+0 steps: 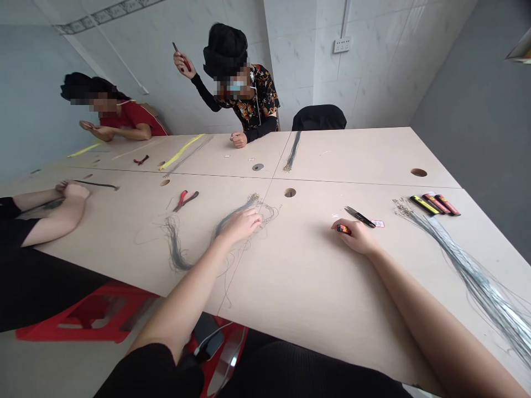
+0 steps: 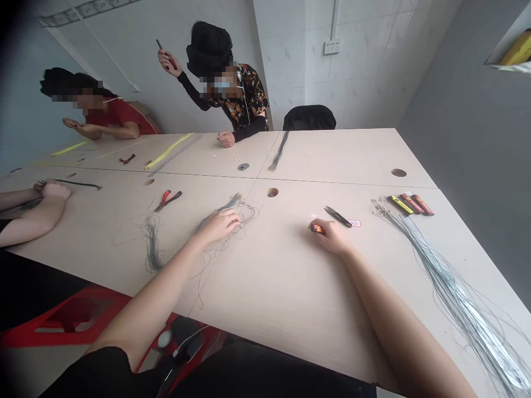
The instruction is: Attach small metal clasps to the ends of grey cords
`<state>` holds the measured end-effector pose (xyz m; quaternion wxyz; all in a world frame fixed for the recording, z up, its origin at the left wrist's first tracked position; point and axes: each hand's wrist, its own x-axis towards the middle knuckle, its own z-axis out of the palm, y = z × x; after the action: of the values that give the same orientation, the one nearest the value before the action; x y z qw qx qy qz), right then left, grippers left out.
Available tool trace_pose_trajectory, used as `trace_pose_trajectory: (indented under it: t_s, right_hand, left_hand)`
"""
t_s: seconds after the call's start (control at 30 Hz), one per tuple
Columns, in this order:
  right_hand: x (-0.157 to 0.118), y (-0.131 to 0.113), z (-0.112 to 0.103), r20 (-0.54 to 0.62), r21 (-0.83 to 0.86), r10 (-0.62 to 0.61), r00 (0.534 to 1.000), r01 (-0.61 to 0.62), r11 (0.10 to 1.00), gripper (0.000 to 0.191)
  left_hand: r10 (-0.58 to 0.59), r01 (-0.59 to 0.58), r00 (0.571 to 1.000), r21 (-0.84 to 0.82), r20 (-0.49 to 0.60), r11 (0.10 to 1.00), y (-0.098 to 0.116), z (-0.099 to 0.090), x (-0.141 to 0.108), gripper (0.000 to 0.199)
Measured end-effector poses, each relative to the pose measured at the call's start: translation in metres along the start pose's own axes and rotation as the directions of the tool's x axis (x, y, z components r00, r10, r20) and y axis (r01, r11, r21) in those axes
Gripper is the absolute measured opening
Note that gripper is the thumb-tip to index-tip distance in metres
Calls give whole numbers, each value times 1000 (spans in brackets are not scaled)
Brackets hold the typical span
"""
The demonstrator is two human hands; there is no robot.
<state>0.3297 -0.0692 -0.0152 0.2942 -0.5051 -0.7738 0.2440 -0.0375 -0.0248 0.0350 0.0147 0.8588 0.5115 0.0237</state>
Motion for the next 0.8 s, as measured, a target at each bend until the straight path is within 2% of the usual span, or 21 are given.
trace_pose_trajectory:
  t_s: [0.1,0.2,0.3,0.43,0.8]
  right_hand:
    - [0,0,0,-2,1,-14,1000,14,1000,24]
    - [0,1,0,-9,2,-29,1000,30,1000,23]
    - [0,2,1,-5,1,-17,1000,17,1000,23]
    - [0,1,2,-2,0,-1,1000,1,1000,25]
    - [0,0,1,-12,7,-25,1000,25,1000,25]
  left_hand:
    - [-7,7,1000,6,-23,1000,0,-6,3,23]
    - [37,-37,999,-10,31,999,3,-7,6,22]
    - [49,-47,996,-35,72,998,6,-4,7,21]
    - [4,1,996,-55,88,999,7,0,4,21]
    - [31,-31,998,1,60,1000,1,11,-1,17]
